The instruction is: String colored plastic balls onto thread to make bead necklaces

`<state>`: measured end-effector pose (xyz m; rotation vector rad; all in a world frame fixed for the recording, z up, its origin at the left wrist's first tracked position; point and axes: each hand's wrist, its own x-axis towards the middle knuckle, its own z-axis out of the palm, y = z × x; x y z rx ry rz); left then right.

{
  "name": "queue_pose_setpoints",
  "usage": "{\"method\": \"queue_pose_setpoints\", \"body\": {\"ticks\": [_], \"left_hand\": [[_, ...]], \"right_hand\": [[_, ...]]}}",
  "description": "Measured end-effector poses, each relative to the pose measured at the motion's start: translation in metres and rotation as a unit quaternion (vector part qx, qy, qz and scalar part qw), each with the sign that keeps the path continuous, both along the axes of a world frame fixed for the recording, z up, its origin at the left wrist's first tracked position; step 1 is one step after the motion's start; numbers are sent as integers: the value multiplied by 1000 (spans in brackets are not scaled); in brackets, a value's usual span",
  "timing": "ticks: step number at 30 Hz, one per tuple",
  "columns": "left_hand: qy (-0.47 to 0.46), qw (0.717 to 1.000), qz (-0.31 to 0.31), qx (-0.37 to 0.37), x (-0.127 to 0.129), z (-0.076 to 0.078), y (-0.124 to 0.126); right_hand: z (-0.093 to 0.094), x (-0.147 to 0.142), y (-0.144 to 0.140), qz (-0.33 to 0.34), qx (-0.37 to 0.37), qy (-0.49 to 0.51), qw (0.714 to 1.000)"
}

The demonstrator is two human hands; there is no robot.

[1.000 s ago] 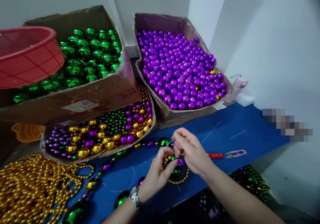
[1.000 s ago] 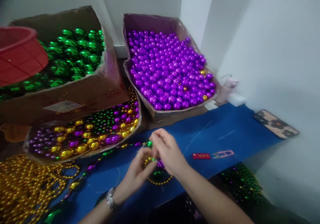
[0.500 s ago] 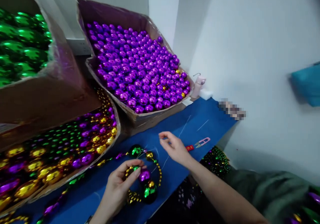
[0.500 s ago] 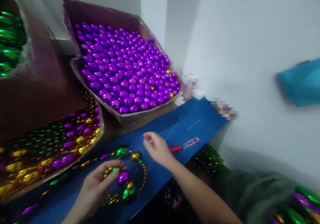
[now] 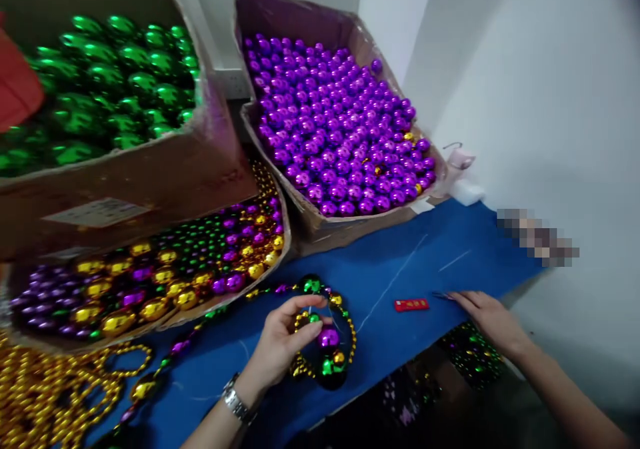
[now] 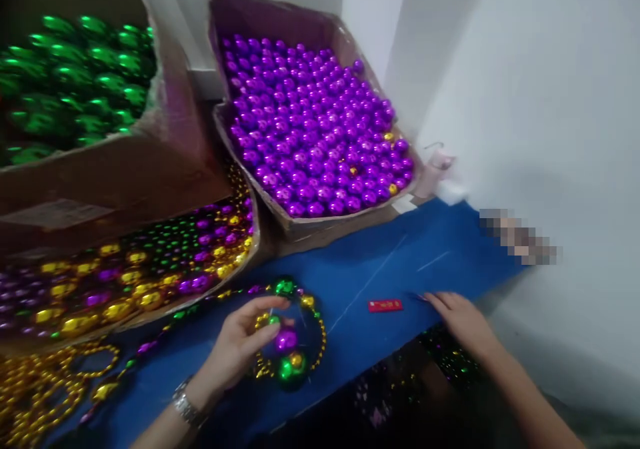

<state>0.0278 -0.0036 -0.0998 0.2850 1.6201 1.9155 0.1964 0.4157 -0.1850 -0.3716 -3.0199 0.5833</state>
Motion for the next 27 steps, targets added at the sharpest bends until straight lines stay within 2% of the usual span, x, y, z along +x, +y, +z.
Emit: {"method": "queue_pose_setpoints", "body": {"ticks": [3, 5, 6, 7, 8, 10, 12, 13, 14, 16, 21, 27], "left_hand": [[-2, 1000, -15, 15, 0, 1, -6], [-1, 999, -33, 25, 0, 2, -8], [0, 999, -43, 30, 1, 2, -8], [0, 998, -53, 35, 1, 2, -8], [0, 997, -62, 38, 1, 2, -8], [1, 996, -76, 40, 1, 3, -7], [1, 995, -86, 40, 1, 4, -7], [1, 995, -90, 42, 1, 5, -8], [1, 995, -93, 45, 1, 6, -9], [-4, 994, -97, 52, 1, 7, -11], [-9, 993, -104, 57, 0, 6, -14], [-27, 990, -115, 75, 0, 3, -13]], "right_hand": [[1, -1, -8, -52, 1, 25, 998], [11, -9, -34, -82, -35, 32, 995], [19, -16, -55, -79, -68, 27, 994], [28, -25, -79, -78, -177, 2, 981], [38, -34, -105, -66, -289, -26, 955], [56, -53, -157, -44, -456, -48, 888], [69, -69, -197, -10, -559, -94, 824], [72, -75, -211, 12, -582, -105, 806], [75, -80, -222, 32, -589, -114, 799], [76, -88, -233, 59, -581, -117, 803], [78, -98, -239, 83, -585, -89, 802], [88, -103, -242, 148, -472, -59, 867]]}}
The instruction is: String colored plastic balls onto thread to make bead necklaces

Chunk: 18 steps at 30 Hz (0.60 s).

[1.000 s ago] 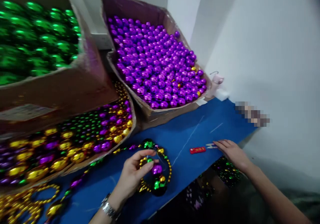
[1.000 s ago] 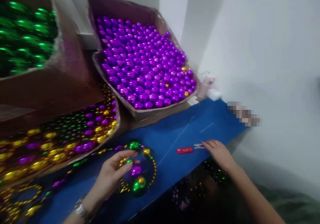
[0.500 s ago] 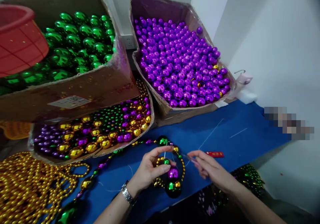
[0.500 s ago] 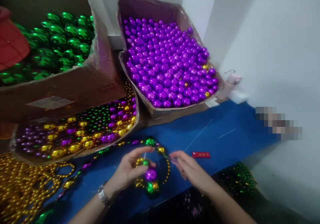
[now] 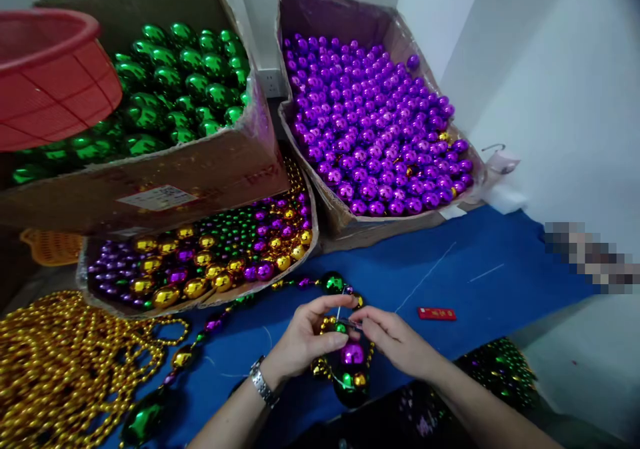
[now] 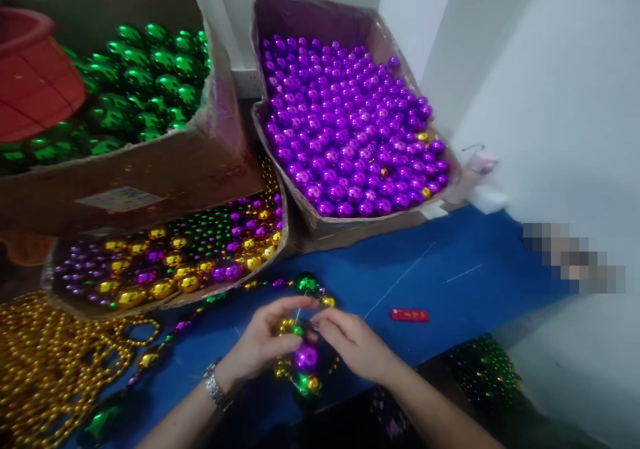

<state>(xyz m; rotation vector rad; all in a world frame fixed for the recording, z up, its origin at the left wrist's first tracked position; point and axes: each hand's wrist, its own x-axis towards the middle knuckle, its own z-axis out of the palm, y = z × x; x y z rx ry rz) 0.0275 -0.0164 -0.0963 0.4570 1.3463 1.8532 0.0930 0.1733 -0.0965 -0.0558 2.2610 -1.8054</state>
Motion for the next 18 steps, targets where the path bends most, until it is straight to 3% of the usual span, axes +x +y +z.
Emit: {"method": "queue_pose_setpoints", "body": {"ticks": [15, 18], "left_hand": [[-16, 1000, 6, 9, 1, 0, 2], [-27, 999, 18, 20, -1, 1, 2]], "right_hand": [[-4, 6, -5, -21, 34, 68, 997], [-13, 12, 12, -55, 120, 92, 987]]}}
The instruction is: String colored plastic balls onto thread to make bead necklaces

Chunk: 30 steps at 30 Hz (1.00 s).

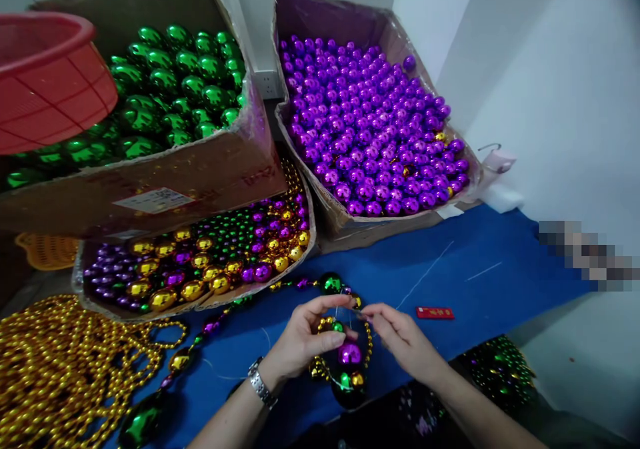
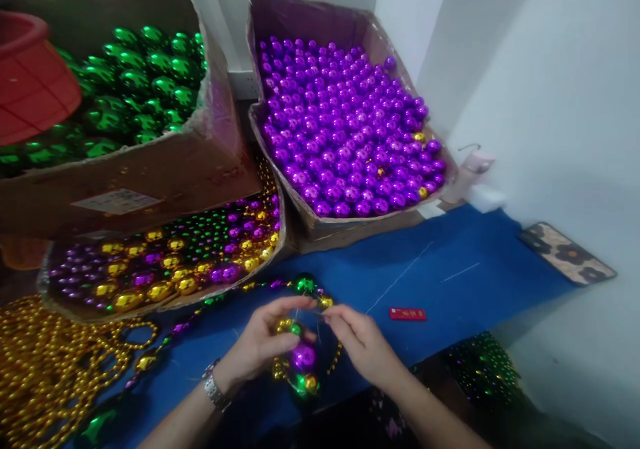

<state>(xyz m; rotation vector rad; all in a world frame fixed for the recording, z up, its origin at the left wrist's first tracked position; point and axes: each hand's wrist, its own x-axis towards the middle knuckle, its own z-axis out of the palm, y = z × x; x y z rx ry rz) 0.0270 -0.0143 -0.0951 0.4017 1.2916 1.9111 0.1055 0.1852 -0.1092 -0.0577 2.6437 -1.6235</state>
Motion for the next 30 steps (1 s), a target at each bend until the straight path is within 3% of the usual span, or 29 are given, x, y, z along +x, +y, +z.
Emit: {"method": "queue_pose_setpoints", "body": {"ticks": [4, 7, 10, 16, 22, 26, 30], "left_hand": [[-1, 999, 47, 15, -9, 5, -7], [-4, 997, 79, 21, -19, 7, -12], [-12, 998, 64, 12, -23, 6, -11], [-18, 1000, -1, -2, -16, 1, -2], [-30, 999, -39, 1, -13, 0, 2], [-28, 998, -48, 8, -11, 1, 4], [-33, 998, -58, 12, -9, 3, 6]], "right_hand": [[-29, 15, 43, -47, 254, 69, 964], [-51, 31, 70, -63, 339, 68, 936], [-61, 44, 86, -62, 392, 60, 916], [-55, 48, 121, -78, 440, 46, 893], [-55, 37, 136, -27, 448, 28, 893], [-50, 28, 126, -14, 416, 20, 909], [-22, 18, 88, 5, 332, 18, 943]]}}
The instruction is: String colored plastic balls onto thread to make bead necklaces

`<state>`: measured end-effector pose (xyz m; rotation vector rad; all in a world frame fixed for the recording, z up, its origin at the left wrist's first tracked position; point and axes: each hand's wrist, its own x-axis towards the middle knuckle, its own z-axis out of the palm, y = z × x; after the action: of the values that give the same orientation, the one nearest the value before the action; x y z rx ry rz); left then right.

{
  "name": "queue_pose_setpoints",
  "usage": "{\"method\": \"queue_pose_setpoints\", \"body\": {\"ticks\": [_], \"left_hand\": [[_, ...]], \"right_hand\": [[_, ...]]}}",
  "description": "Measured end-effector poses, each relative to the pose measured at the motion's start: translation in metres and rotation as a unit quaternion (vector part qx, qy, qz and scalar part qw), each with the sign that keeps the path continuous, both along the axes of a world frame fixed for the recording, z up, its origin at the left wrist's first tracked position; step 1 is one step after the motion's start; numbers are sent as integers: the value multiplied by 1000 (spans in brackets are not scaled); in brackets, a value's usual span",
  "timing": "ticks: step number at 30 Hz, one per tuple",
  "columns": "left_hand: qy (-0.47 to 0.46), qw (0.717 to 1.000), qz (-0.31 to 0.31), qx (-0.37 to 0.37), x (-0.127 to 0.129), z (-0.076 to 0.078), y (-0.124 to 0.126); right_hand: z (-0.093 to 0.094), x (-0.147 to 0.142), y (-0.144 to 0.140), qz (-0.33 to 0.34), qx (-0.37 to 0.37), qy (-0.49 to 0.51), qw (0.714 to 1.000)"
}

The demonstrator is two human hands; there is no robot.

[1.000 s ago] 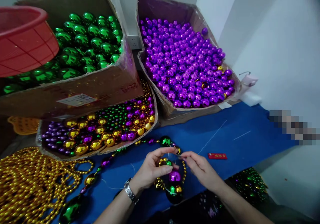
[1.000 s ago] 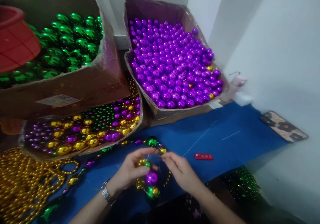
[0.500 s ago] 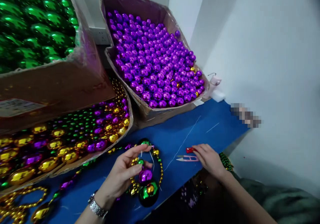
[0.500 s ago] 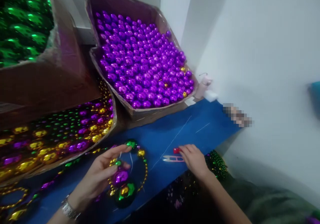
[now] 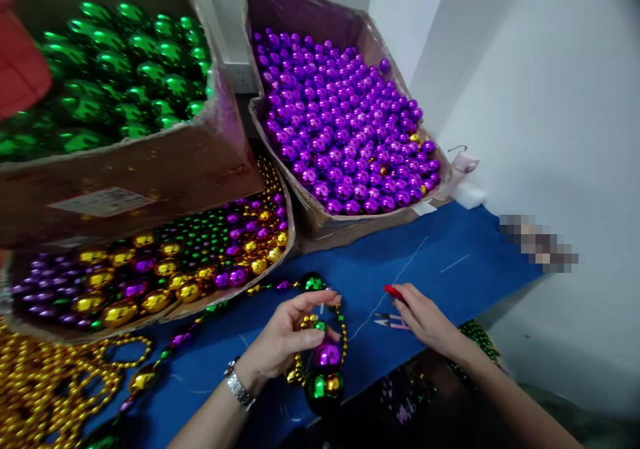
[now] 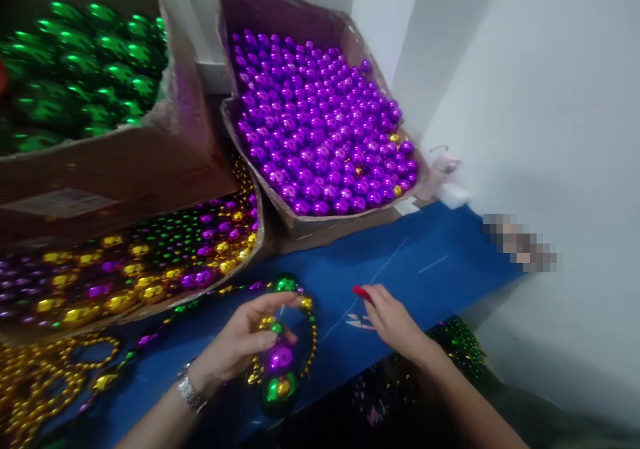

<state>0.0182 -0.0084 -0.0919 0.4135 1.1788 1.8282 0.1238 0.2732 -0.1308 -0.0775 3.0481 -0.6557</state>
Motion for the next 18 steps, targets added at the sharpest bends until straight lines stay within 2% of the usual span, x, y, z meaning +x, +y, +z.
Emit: {"method": "queue_pose_setpoints", "body": {"ticks": [2, 4, 6, 9, 13, 18], "left_hand": [[1, 1000, -6, -3, 1, 1, 0], [7, 1000, -5, -4, 2, 3, 0], [16, 1000, -2, -9, 3, 4, 0], [22, 1000, -2, -13, 3, 4, 0], [22, 1000, 8, -7, 4, 3, 0], [52, 998, 28, -11, 5, 2, 2]], "right_hand": [[22, -6, -27, 31, -69, -22, 997], [43, -13, -52, 59, -193, -66, 977], [56, -22, -72, 94, -251, -64, 961], [60, -36, -89, 102, -256, -22, 961], [49, -45, -98, 71, -226, 5, 972], [40, -45, -104, 64, -187, 39, 979]]}}
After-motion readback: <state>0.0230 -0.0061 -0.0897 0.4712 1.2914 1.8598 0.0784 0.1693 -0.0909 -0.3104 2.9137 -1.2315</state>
